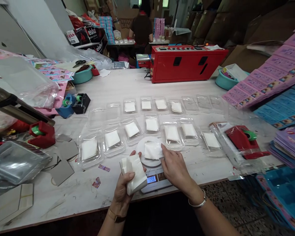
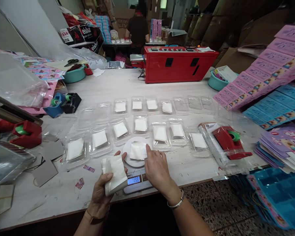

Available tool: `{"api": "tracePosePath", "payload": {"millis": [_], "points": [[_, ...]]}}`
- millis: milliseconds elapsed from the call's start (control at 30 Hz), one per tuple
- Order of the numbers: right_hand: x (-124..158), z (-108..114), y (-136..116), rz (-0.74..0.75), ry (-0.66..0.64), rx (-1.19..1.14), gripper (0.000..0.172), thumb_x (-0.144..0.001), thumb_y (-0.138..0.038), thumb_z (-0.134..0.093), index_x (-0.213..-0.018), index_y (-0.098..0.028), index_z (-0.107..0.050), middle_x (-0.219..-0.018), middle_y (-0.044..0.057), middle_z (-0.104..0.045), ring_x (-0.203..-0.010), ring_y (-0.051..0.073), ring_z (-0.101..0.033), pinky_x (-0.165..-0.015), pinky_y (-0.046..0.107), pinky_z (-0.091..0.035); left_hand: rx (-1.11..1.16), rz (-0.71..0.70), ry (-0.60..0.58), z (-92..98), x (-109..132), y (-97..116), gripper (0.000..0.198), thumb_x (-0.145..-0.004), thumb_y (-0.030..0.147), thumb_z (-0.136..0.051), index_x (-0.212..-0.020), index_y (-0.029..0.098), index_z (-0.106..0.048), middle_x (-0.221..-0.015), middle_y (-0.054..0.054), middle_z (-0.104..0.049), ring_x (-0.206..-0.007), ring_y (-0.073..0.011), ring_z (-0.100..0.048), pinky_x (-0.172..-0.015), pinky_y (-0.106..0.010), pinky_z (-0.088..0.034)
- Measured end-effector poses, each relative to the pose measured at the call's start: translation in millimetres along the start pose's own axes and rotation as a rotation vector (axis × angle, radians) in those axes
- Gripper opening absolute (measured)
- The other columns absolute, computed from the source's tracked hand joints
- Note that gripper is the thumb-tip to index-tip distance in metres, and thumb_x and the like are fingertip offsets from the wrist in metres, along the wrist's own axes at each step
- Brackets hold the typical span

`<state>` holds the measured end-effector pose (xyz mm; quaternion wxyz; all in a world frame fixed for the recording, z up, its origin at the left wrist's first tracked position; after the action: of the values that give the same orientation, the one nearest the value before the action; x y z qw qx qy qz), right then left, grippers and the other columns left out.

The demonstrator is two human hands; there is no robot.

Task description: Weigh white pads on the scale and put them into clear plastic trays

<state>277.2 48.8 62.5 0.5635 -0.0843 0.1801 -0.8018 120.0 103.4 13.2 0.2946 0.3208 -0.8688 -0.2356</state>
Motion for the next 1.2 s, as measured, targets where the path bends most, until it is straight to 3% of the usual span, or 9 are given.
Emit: {"api": "tracePosePath", "payload": {"millis": [200, 433, 633, 833, 1033, 1200], "points": [[4.0, 8.0, -2.2, 0.0, 0.048, -0.165, 0.048, -0.091, -0.018, -0.041, -0.139, -0.016, -0.043, -0.11, 0.012, -0.071, -0.103, 0.026, -0.063, -0.096, 0.045, -0.039, 0.005, 0.033, 0.028, -0.3, 0.8, -4.8, 0.092, -0.062, 0.018, -0.07, -0.147, 0.025, -0.034, -0.133, -0.012, -0.06, -0.088, -0.0263, -0.069, -0.066, -0.034, -0.06], [1.9, 50.9, 42.0, -0.076, 0.216, -0.161, 0.032, -0.092, -0.028, -0.044, -0.119, -0.02, -0.06, -0.104, 0.009, -0.071, -0.097, 0.025, -0.065, -0.088, 0.041, -0.047, 0.102, -0.048, -0.004, 3.9, 18.0, 35.4, 0.081, -0.059, 0.02, -0.073, -0.136, 0.018, -0.049, -0.143, -0.018, -0.051, -0.081, -0.0202, -0.066, -0.075, -0.034, -0.058], [-16.6, 70.4, 39.6, -0.013, 0.178, -0.069, 0.028, -0.093, -0.029, -0.045, -0.112, -0.019, -0.062, -0.105, 0.01, -0.068, -0.098, 0.025, -0.063, -0.081, 0.037, -0.048, 0.19, -0.076, -0.111, -13.9, 31.4, 51.4, 0.087, -0.059, 0.026, -0.071, -0.14, 0.013, -0.043, -0.142, -0.021, -0.049, -0.078, -0.0168, -0.058, -0.07, -0.031, -0.055], [-38.8, 72.7, 25.2, 0.068, 0.123, 0.017, 0.026, -0.093, -0.028, -0.046, -0.111, -0.019, -0.062, -0.102, 0.009, -0.067, -0.091, 0.024, -0.063, -0.075, 0.035, -0.047, 0.226, -0.08, -0.191, -32.6, 36.6, 49.4, 0.091, -0.059, 0.032, -0.068, -0.143, 0.012, -0.04, -0.137, -0.02, -0.054, -0.069, -0.0137, -0.05, -0.063, -0.03, -0.051], [-53.7, 65.2, 21.0, 0.08, 0.035, 0.03, 0.026, -0.093, -0.026, -0.046, -0.112, -0.019, -0.062, -0.102, 0.008, -0.067, -0.09, 0.023, -0.063, -0.073, 0.034, -0.046, 0.249, -0.068, -0.211, -36.7, 33.5, 46.0, 0.09, -0.058, 0.034, -0.068, -0.142, 0.012, -0.042, -0.132, -0.019, -0.058, -0.067, -0.0133, -0.047, -0.059, -0.028, -0.048], [-68.3, 40.7, 9.6, 0.125, -0.118, -0.043, 0.025, -0.092, -0.024, -0.051, -0.114, -0.018, -0.061, -0.104, 0.007, -0.066, -0.096, 0.022, -0.061, -0.08, 0.034, -0.046, 0.301, 0.093, -0.336, -54.8, 27.6, 12.4, 0.093, -0.058, 0.032, -0.068, -0.143, 0.012, -0.038, -0.134, -0.02, -0.057, -0.068, -0.0135, -0.051, -0.06, -0.028, -0.046]]}}
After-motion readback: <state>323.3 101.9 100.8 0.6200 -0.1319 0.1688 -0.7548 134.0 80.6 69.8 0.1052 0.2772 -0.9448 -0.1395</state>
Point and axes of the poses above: each hand's wrist, its own x-axis away from the middle knuckle, its own z-axis out of the back of the hand, y = z × x, the point moved 10 cm from there along -x, towards the middle knuckle
